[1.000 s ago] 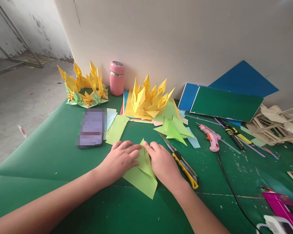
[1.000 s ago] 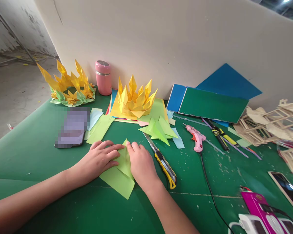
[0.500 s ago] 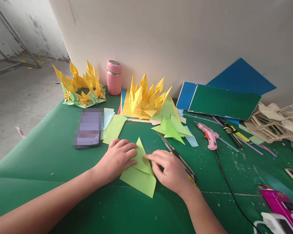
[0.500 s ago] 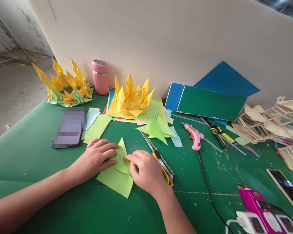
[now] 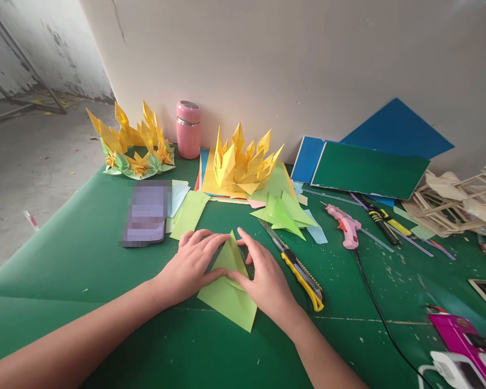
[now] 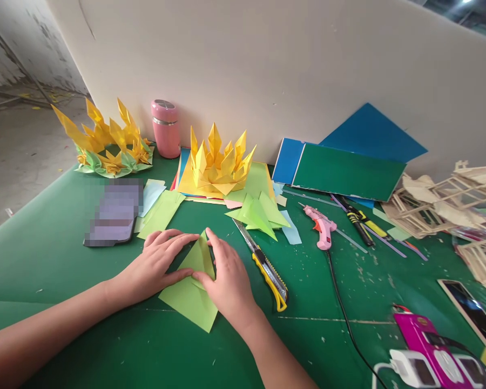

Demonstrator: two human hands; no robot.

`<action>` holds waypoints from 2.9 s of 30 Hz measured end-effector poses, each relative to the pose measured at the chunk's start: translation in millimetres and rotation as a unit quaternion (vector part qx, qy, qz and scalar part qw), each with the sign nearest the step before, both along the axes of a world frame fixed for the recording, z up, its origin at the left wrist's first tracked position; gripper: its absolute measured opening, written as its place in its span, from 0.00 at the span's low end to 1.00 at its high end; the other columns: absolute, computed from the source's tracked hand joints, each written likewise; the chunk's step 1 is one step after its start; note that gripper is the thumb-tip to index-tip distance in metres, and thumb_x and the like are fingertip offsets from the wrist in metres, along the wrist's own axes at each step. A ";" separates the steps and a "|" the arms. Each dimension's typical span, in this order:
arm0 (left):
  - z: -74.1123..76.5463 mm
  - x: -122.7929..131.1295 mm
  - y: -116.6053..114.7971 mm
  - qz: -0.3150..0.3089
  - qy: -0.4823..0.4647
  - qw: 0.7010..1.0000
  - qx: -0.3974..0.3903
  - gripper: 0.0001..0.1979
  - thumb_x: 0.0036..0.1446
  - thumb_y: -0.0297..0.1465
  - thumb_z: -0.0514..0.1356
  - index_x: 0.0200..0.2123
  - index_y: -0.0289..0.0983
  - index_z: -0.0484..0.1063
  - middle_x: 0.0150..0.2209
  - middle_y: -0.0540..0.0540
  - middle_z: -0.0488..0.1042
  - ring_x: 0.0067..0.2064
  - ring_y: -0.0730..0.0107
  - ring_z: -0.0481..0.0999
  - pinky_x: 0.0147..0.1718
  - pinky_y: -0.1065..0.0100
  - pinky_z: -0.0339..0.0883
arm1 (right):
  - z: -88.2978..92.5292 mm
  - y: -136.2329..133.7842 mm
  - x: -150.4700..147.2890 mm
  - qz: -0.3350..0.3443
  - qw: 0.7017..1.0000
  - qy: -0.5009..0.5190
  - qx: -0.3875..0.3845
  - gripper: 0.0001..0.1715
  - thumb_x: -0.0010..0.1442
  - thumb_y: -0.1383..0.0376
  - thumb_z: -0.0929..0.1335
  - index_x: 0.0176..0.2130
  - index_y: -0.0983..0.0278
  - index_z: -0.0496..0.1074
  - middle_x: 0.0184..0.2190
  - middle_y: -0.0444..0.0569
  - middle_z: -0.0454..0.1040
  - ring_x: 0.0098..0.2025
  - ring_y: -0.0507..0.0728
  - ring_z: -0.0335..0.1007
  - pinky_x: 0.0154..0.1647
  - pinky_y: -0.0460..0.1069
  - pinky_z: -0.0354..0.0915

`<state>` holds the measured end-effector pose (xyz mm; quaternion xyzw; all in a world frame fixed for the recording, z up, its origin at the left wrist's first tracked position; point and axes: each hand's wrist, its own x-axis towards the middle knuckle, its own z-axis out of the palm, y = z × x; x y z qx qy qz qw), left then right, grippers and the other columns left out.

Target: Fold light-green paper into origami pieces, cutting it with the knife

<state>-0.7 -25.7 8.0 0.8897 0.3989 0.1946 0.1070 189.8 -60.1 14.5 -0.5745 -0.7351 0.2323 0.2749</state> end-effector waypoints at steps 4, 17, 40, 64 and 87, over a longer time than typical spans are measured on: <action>-0.3 -1.5 0.0 -0.021 -0.037 0.999 -0.007 0.30 0.58 0.39 0.61 0.60 0.40 0.54 0.53 0.39 0.71 0.54 0.51 0.68 0.51 0.50 0.60 | -3.4 2.8 -0.4 -0.006 0.989 0.134 -0.058 0.40 0.51 0.72 0.69 0.60 0.55 0.57 0.46 0.50 0.71 0.44 0.59 0.67 0.47 0.57 0.67; 6.1 7.7 -4.1 0.032 -0.284 0.930 -0.231 0.09 0.54 0.35 0.60 0.38 0.38 0.69 0.32 0.49 0.74 0.28 0.73 0.72 0.27 0.71 0.70 | -0.1 8.0 -10.8 -0.020 0.849 0.503 -0.158 0.31 0.49 0.67 0.72 0.52 0.56 0.63 0.35 0.42 0.70 0.38 0.52 0.71 0.43 0.48 0.68; 11.3 16.5 -11.9 0.050 -0.289 0.923 -0.250 0.09 0.52 0.33 0.59 0.22 0.38 0.67 0.24 0.50 0.71 0.24 0.73 0.69 0.22 0.73 0.63 | -2.3 7.8 -10.5 -0.094 0.854 0.501 -0.099 0.05 0.44 0.62 0.76 0.23 0.59 0.78 0.25 0.43 0.78 0.30 0.54 0.72 0.36 0.49 0.68; 13.5 7.0 -2.3 0.099 -0.328 0.915 -0.213 0.16 0.58 0.33 0.55 0.48 0.42 0.74 0.47 0.43 0.75 0.49 0.60 0.73 0.45 0.64 0.70 | 5.0 5.7 -4.2 -0.019 0.950 0.284 -0.130 0.17 0.56 0.55 0.67 0.24 0.63 0.69 0.20 0.42 0.65 0.23 0.51 0.58 0.23 0.46 0.55; 20.3 18.1 -5.2 0.127 -0.594 0.724 -0.328 0.26 0.45 0.36 0.69 0.48 0.42 0.65 0.48 0.45 0.71 0.40 0.68 0.75 0.35 0.69 0.74 | 6.5 -5.4 -9.7 0.104 0.913 0.376 -0.121 0.22 0.54 0.62 0.72 0.49 0.57 0.70 0.49 0.50 0.75 0.52 0.62 0.71 0.55 0.59 0.67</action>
